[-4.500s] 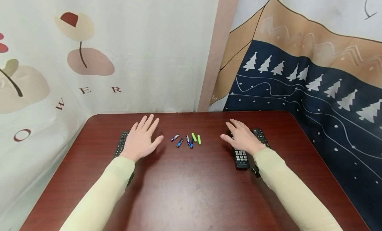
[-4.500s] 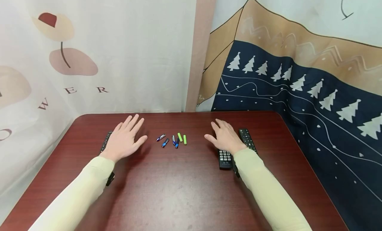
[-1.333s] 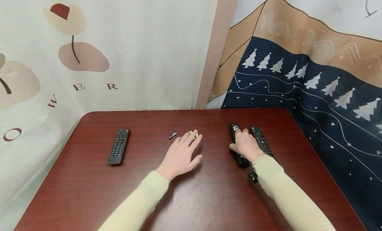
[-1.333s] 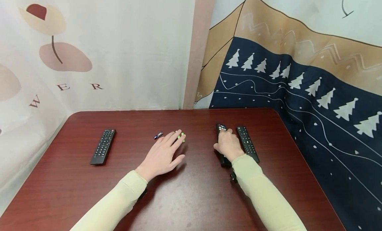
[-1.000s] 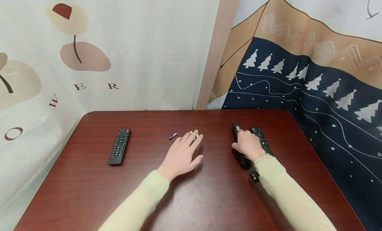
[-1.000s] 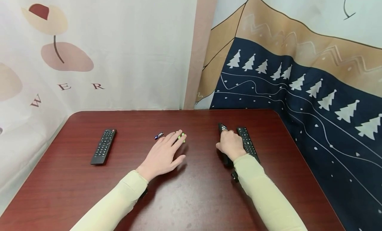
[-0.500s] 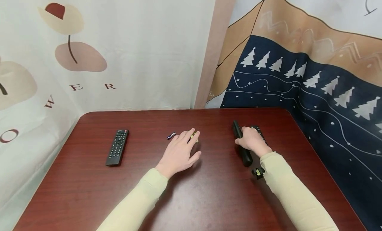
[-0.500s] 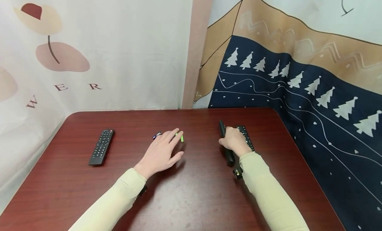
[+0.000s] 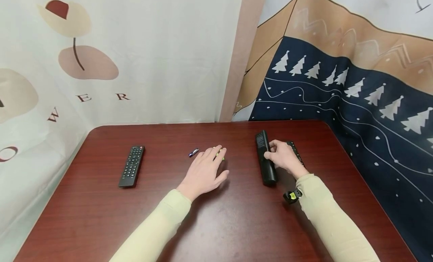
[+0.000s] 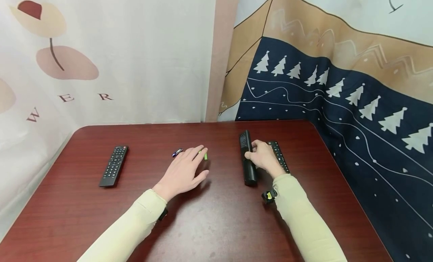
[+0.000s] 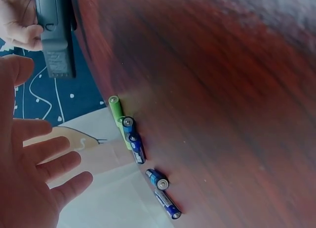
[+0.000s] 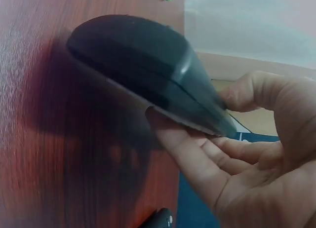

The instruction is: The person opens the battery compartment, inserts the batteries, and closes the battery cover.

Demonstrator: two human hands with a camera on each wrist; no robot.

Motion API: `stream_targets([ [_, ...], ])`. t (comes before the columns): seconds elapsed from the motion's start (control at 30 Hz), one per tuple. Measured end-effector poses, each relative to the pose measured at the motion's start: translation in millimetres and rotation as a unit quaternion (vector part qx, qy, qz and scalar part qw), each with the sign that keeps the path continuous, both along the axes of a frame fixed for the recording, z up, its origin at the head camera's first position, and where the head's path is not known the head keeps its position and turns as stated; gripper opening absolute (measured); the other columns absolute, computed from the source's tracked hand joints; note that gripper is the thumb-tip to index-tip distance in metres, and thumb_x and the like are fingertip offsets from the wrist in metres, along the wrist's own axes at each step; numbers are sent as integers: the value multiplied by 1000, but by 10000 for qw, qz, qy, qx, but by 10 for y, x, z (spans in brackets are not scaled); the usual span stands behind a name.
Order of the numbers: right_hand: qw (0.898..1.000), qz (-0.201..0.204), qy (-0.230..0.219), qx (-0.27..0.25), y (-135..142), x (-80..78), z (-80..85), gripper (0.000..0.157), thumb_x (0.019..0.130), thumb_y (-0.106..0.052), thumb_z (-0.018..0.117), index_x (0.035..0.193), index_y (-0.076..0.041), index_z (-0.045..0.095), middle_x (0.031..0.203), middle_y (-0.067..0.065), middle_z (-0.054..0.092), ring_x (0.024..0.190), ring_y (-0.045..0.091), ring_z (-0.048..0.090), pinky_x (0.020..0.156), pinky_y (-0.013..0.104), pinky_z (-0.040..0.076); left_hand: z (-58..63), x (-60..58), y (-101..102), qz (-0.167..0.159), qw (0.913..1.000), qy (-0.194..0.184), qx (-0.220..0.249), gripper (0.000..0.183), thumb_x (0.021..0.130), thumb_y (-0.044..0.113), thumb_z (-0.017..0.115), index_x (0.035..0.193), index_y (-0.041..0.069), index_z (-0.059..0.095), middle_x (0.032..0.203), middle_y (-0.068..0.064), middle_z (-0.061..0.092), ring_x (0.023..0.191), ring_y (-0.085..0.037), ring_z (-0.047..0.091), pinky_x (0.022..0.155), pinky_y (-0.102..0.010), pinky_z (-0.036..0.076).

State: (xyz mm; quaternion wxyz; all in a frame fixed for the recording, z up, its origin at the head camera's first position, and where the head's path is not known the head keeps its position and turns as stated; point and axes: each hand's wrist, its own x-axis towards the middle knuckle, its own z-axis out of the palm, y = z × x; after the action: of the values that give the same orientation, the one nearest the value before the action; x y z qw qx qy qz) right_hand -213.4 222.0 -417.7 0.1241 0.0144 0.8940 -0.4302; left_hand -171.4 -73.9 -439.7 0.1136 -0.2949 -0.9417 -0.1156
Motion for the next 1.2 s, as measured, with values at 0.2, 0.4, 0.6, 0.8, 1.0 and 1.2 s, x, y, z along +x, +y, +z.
stream_targets([
  [0.2,9977,-112,178,-649,-55,-1,-30,48,92,-7,57,137,8,51,122,30,61,84,27,72,64,37,64,24,7,22,-16,10000,-15,12,64,98,36,66,151,4,49,153,-15,51,135,-35,52,110,-48,44],
  [0.4,9915,-153,418,-1221,-141,20,-29,48,90,-2,57,136,9,51,116,28,62,81,23,71,63,37,64,27,13,51,-60,10000,-35,15,65,98,38,64,152,5,48,153,-14,51,136,-38,53,113,-52,43],
  [0.6,9862,-221,432,-1581,-232,43,-23,49,89,-1,58,136,8,51,118,28,63,82,19,69,64,32,62,38,26,77,-52,10000,-43,-31,65,99,40,61,153,6,47,154,-13,50,137,-38,52,114,-53,42],
  [0.8,9794,-183,317,-1985,-317,58,-31,49,91,0,58,139,7,47,120,28,61,82,16,68,66,30,62,45,42,103,-56,9999,-105,40,65,99,39,63,153,7,48,155,-13,50,137,-40,52,115,-54,41],
  [1.0,9744,-120,369,-2216,-378,66,-42,47,93,1,59,139,6,46,120,28,62,81,18,69,66,33,63,37,35,124,-92,9999,-63,-41,65,99,40,64,153,7,48,154,-13,50,136,-41,53,115,-54,42],
  [1.2,9704,-124,330,-2391,-440,74,-27,46,94,1,59,138,3,44,121,26,61,84,17,69,66,37,63,39,47,146,-201,9998,-29,-34,67,98,40,65,153,7,48,155,-12,50,138,-36,51,114,-54,42],
])
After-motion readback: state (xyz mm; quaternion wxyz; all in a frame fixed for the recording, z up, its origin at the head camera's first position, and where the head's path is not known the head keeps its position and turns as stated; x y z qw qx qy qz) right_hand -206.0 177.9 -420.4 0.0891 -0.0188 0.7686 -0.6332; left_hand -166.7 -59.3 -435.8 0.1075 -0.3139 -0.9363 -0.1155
